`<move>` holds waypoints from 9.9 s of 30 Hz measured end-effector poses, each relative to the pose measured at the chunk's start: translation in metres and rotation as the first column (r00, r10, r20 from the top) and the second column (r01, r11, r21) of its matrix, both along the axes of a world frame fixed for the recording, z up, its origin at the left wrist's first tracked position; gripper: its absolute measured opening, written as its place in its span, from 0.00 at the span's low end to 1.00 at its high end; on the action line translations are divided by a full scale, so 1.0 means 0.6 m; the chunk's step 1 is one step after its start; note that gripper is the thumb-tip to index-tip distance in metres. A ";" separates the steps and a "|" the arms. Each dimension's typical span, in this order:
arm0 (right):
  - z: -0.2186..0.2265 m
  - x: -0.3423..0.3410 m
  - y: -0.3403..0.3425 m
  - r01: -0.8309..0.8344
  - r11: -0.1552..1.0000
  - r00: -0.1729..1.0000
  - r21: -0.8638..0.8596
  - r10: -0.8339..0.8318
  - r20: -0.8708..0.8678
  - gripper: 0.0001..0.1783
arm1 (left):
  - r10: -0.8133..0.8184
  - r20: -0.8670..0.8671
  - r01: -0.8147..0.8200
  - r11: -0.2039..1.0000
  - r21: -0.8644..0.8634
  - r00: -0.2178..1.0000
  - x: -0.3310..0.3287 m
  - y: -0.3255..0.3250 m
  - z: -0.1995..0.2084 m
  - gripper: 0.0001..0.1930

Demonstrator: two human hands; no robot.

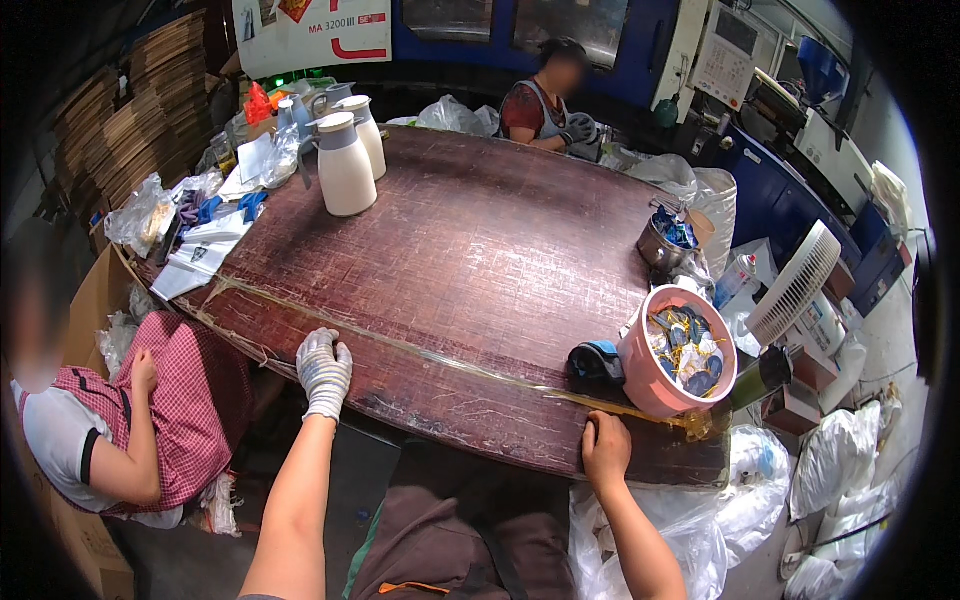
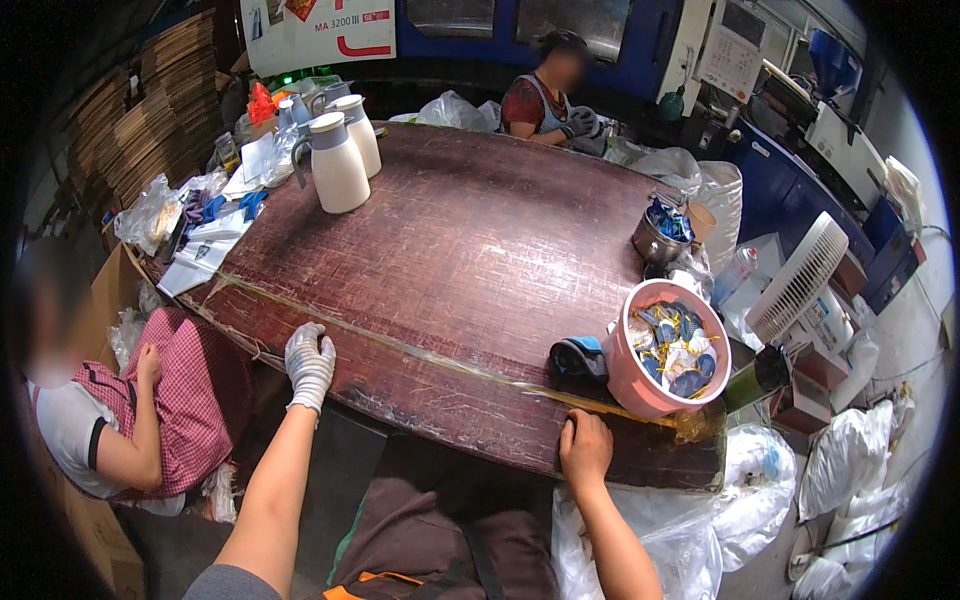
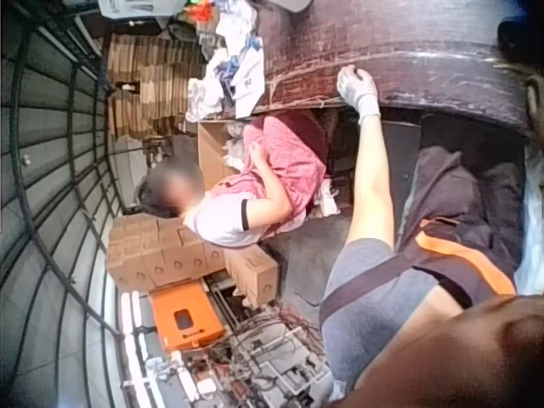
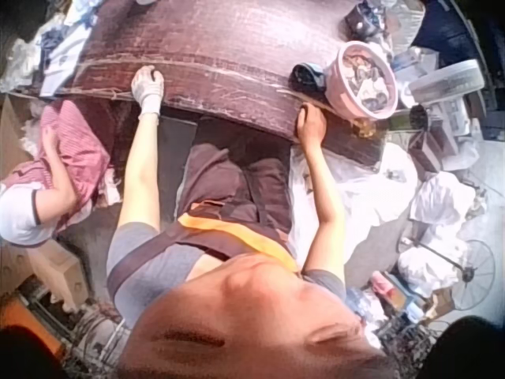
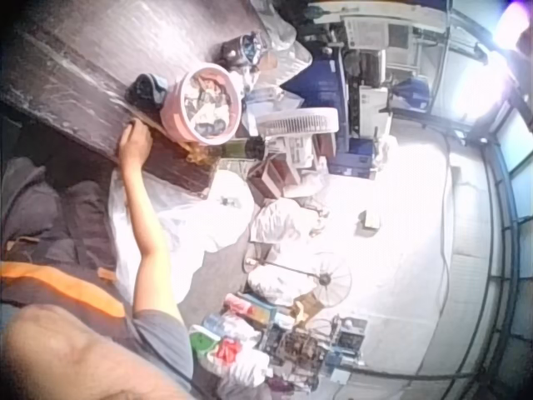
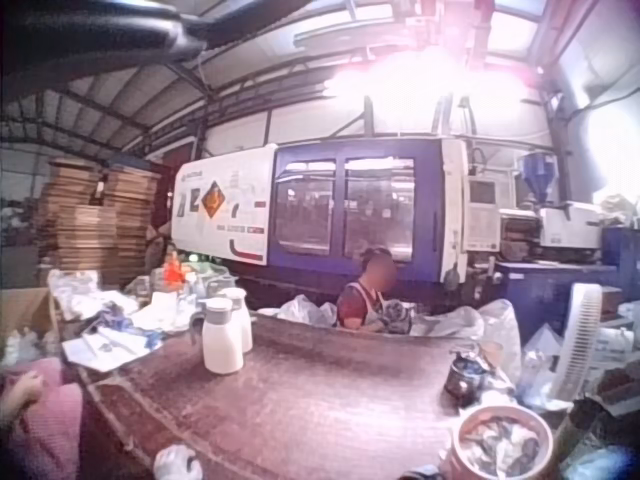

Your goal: The person assembles white plastic pitchers by attaching lids and securing them with rubber bands. They repeatedly pick up a pitcher, place a lid on top, and wrap a rubber band around the handle and lid to hold it in place, then set the finished unit aside on the table.

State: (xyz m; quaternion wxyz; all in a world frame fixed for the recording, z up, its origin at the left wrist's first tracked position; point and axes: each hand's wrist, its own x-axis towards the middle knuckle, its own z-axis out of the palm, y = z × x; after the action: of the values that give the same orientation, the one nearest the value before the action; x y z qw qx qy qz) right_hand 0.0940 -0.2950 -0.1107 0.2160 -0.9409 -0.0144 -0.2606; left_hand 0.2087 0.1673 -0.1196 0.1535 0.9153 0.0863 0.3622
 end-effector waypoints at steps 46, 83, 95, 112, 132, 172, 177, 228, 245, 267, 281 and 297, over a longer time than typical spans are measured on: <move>0.256 0.164 0.171 -0.256 0.960 0.916 -0.116 0.279 0.288 0.32 | 0.006 -0.031 -0.006 1.000 -0.024 1.000 0.003 0.007 -0.009 0.12; -0.207 -0.405 -0.203 0.484 0.865 0.582 0.132 -0.205 -0.787 0.25 | -0.932 -0.321 0.305 0.358 -0.882 0.166 -0.291 -0.306 0.215 0.16; -0.257 -0.297 -0.240 0.134 0.966 0.398 -0.223 -0.259 -0.880 0.38 | -0.869 -0.489 0.270 0.489 -0.830 0.072 -0.308 -0.359 0.217 0.17; 0.021 -0.375 -0.161 0.314 0.648 0.868 0.694 0.101 -0.487 0.51 | -0.865 -0.498 0.510 0.456 -0.729 0.061 -0.327 -0.317 0.220 0.20; 0.246 -0.254 0.025 -0.127 0.888 0.527 0.443 0.439 -0.728 0.48 | -0.840 -0.540 0.697 0.420 -0.581 0.056 -0.400 -0.332 0.212 0.27; 0.170 -0.302 0.057 -0.362 0.899 0.864 0.245 0.423 -0.273 0.40 | -0.921 -0.387 0.755 0.229 -0.614 -0.035 -0.373 -0.308 0.194 0.24; 0.179 -0.281 0.072 -0.591 0.800 0.796 0.106 0.599 -0.082 0.35 | -0.913 -0.408 0.698 0.294 -0.653 0.002 -0.301 -0.313 0.168 0.23; 0.132 -0.196 0.074 -0.651 0.681 0.697 0.335 0.711 -0.090 0.32 | -0.839 0.074 -0.496 0.245 -0.833 -0.539 -0.389 -0.318 0.186 0.13; 0.286 0.077 -0.296 0.074 0.876 0.868 -0.477 -0.292 -0.402 0.09 | -0.958 0.022 -0.423 -0.148 -0.894 0.287 -0.405 -0.314 0.200 0.10; 0.215 -0.033 -0.153 0.026 0.254 0.999 0.967 -0.041 -0.016 0.27 | -0.857 0.150 -0.412 -0.382 -0.828 0.493 -0.358 -0.313 0.165 0.22; 0.098 -0.213 0.196 0.249 0.177 0.847 0.952 0.437 -0.302 0.12 | -0.872 0.020 -0.238 -0.155 -0.959 0.490 -0.345 -0.266 0.128 0.19; 0.104 -0.209 0.174 0.195 -0.197 0.895 0.961 0.437 -0.092 0.15 | -0.747 0.046 -0.045 -0.101 -0.994 0.663 -0.344 -0.297 0.118 0.08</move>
State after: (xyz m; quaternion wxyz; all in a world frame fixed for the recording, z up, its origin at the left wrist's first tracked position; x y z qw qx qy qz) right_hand -0.0313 -0.1904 -0.0482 0.8804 -0.4504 0.1404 0.0484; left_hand 0.0022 -0.0110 -0.0488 0.7979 0.5785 0.0780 -0.1500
